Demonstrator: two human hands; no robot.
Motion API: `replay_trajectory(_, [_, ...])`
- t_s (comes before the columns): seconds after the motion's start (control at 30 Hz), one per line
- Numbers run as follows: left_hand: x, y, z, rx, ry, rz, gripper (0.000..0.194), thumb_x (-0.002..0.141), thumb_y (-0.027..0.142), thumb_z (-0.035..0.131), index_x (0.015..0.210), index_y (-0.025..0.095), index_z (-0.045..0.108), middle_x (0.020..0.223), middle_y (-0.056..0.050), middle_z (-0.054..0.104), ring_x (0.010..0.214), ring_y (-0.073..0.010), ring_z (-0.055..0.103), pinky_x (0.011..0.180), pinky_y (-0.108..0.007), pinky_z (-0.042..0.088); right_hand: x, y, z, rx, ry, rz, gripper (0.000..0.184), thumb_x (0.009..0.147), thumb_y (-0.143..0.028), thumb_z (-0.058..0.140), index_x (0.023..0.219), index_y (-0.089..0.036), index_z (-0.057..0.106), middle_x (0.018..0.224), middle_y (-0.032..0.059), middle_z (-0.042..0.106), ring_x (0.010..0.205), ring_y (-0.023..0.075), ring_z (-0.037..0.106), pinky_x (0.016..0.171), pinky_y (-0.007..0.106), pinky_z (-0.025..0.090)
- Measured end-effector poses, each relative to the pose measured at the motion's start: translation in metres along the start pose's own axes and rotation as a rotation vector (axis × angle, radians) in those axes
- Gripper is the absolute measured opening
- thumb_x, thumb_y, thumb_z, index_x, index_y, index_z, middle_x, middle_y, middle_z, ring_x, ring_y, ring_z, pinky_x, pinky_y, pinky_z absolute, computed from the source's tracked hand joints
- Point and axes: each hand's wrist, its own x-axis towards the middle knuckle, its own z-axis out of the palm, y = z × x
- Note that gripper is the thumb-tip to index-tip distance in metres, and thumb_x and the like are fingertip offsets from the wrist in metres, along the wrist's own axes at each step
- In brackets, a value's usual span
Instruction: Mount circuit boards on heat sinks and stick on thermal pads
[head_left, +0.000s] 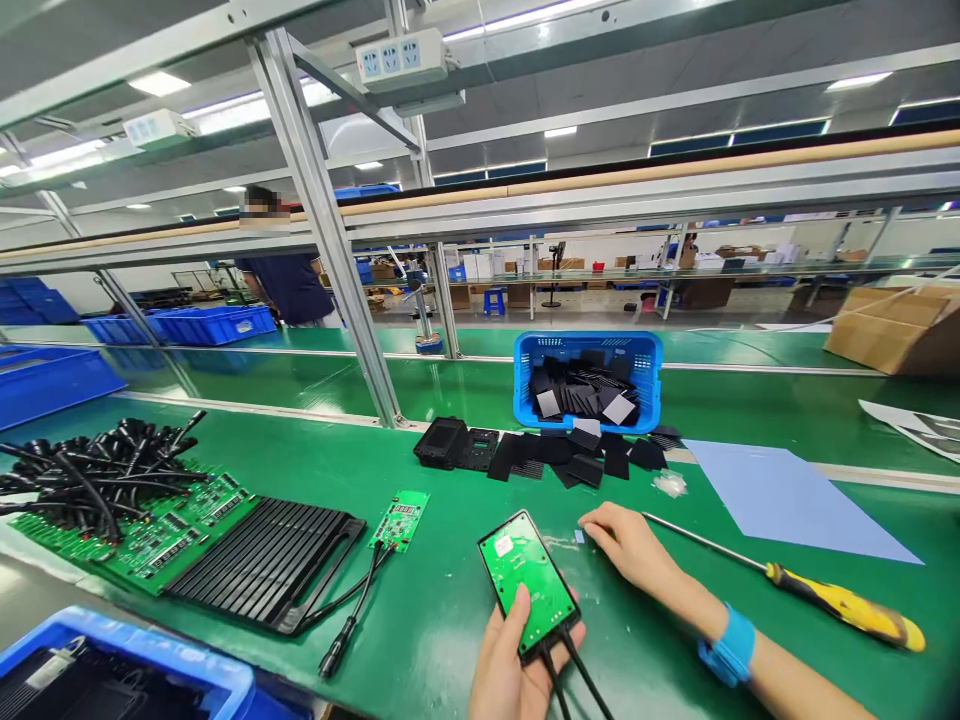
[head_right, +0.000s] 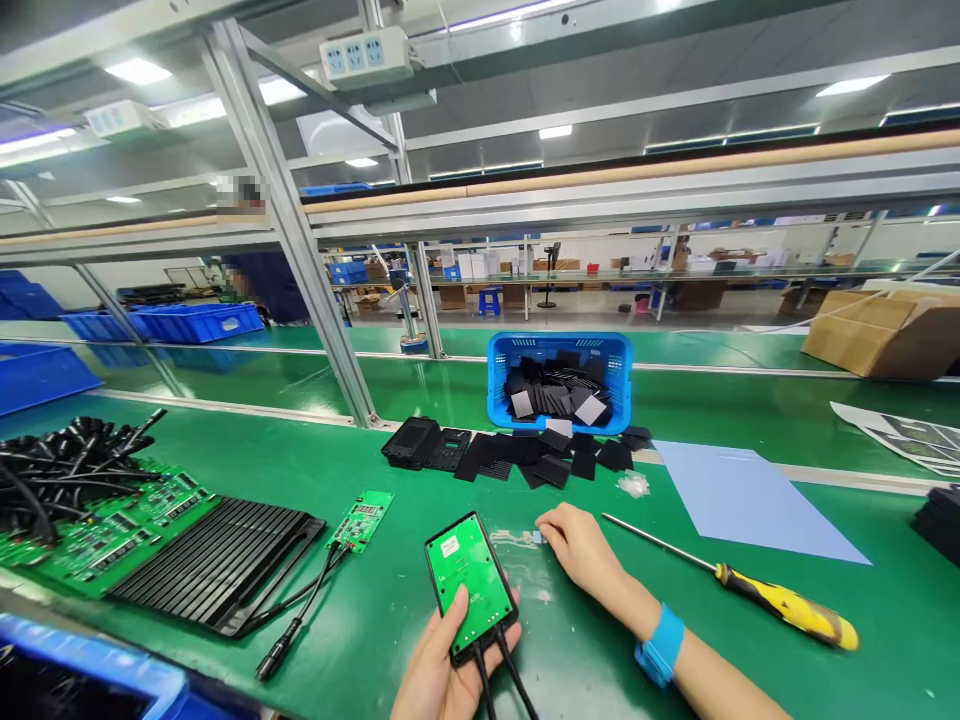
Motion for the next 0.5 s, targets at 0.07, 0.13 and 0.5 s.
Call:
replay_trajectory(0.07, [-0.001, 0.004, -0.002, 0.096, 0.033, -0.033, 0.029, 0.080, 0.023, 0.071, 0.107, 0.012, 0.066, 0.093, -0.015, 0.077, 0.086, -0.0308, 0.073, 0.069, -0.041, 0.060, 0.006, 0.012, 0.002, -0.081, 0.016, -0.011, 0.026, 0.089, -0.029, 0.044, 0.081, -0.018, 0.067, 0.085, 0.0088, 0.061, 0.081, 0.0252, 0.059, 0.077, 0.039, 0.046])
replay_trajectory(0.13, [-0.001, 0.003, -0.006, 0.189, 0.005, -0.055, 0.034, 0.075, 0.030, 0.077, 0.102, 0.012, 0.066, 0.093, -0.016, 0.076, 0.084, -0.0313, 0.073, 0.061, -0.037, 0.060, 0.007, 0.018, 0.008, -0.136, 0.014, -0.020, 0.027, 0.090, -0.028, 0.044, 0.077, -0.019, 0.067, 0.082, 0.0075, 0.059, 0.074, 0.0238, 0.059, 0.072, 0.038, 0.045])
replay_trajectory(0.5, [0.003, -0.014, -0.029, 0.468, -0.157, 0.106, 0.091, 0.052, 0.039, 0.091, 0.128, 0.018, 0.045, 0.095, -0.012, 0.072, 0.081, -0.0272, 0.069, 0.065, -0.039, 0.060, 0.011, 0.023, 0.010, -0.078, 0.038, 0.076, 0.014, 0.084, -0.023, 0.045, 0.073, -0.021, 0.054, 0.072, 0.0031, 0.061, 0.067, 0.0201, 0.057, 0.067, 0.033, 0.043])
